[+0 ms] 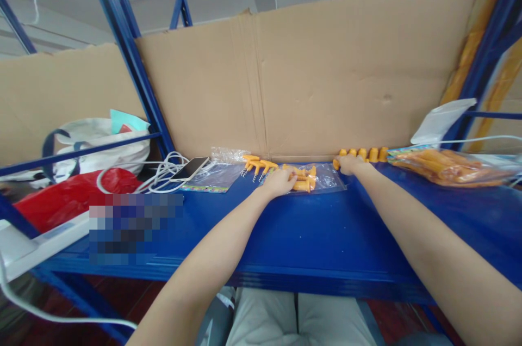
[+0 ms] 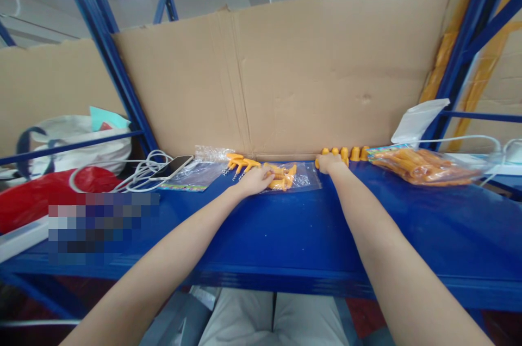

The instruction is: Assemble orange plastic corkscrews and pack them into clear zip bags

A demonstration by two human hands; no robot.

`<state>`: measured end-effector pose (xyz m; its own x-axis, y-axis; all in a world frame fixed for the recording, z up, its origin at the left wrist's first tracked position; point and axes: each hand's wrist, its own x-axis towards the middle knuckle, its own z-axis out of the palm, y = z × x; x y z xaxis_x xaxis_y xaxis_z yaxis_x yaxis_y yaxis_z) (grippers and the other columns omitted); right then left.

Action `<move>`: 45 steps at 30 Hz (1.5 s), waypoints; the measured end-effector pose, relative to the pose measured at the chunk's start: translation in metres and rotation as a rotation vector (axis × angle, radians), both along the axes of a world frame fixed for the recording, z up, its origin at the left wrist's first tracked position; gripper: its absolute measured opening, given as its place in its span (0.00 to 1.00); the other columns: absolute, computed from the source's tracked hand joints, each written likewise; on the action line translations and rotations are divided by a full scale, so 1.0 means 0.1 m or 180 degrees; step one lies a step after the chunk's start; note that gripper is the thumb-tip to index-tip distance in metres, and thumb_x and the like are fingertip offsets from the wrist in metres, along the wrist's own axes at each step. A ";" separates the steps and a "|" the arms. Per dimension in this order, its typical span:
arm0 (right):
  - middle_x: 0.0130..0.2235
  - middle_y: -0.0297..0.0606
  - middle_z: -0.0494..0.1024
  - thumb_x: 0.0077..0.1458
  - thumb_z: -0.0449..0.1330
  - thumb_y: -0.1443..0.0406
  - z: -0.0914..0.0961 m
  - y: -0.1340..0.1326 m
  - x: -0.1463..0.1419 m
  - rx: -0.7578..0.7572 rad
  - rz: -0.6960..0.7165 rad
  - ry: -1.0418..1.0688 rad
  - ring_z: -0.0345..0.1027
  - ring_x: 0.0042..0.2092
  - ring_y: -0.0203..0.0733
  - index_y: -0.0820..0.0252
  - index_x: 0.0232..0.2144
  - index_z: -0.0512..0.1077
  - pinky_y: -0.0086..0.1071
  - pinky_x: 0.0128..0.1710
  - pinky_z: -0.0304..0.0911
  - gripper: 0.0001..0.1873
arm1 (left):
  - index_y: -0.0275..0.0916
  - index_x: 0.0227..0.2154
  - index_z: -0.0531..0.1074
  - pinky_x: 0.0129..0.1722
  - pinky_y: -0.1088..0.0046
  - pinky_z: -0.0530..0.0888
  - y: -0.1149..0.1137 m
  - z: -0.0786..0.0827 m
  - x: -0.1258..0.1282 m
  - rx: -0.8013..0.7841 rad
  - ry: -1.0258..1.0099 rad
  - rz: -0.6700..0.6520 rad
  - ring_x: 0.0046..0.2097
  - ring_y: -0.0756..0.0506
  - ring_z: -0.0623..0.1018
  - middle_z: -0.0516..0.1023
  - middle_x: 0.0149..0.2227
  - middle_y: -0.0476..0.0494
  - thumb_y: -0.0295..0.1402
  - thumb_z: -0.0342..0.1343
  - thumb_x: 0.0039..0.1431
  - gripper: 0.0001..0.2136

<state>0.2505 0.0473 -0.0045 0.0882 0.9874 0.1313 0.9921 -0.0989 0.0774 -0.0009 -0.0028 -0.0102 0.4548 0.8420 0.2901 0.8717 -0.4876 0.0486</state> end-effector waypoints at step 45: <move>0.43 0.58 0.76 0.50 0.56 0.70 0.09 -0.68 -0.01 -0.0429 -0.0038 -0.0068 0.71 0.46 0.59 0.70 0.46 0.73 0.43 0.44 0.65 0.19 | 0.36 0.43 0.72 0.40 0.70 0.72 0.04 -0.01 -0.02 0.0096 -0.0006 -0.0065 0.42 0.42 0.77 0.79 0.41 0.40 0.34 0.43 0.63 0.14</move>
